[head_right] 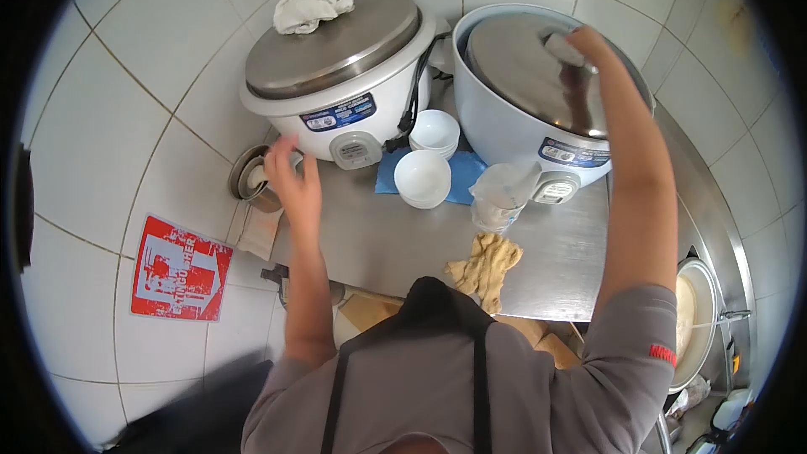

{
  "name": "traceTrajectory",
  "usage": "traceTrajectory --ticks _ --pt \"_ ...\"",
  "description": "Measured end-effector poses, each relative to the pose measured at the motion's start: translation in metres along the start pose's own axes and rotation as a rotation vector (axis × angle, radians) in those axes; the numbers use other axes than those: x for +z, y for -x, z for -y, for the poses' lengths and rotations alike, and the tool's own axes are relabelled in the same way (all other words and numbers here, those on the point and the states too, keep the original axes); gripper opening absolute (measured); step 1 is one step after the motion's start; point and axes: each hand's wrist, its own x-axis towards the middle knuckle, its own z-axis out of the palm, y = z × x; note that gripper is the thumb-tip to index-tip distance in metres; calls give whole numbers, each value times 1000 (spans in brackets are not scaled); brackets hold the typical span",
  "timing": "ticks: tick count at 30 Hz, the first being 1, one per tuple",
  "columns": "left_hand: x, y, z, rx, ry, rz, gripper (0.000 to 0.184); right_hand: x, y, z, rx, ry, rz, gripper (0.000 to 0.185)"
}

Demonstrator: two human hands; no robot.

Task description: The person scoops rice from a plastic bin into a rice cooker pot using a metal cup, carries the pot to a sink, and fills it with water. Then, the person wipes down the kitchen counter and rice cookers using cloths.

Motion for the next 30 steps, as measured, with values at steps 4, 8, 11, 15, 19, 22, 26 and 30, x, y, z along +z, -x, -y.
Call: traceTrajectory --ticks 4,8,11,15,19,22,26,30 --pt "71 -138 -8 329 9 79 34 -62 11 54 61 -10 -16 28" --pt "141 -224 11 97 -402 246 50 -81 14 95 -14 -134 -113 26" --pt "145 -278 43 -215 -153 296 55 -91 12 144 -138 -4 -159 32" --pt "65 -295 49 -350 178 -502 70 -66 1 229 -356 95 -204 34" --pt "-91 -241 46 -208 426 -627 66 17 -75 296 -532 29 -213 33" --pt "-171 -157 11 -238 739 -628 49 86 -64 364 -614 21 -217 30" --pt "-218 -59 -18 -313 590 -725 52 165 -80 416 -716 1 -205 29" --pt "-291 75 12 -757 537 -438 67 222 -116 446 -626 129 -101 31"
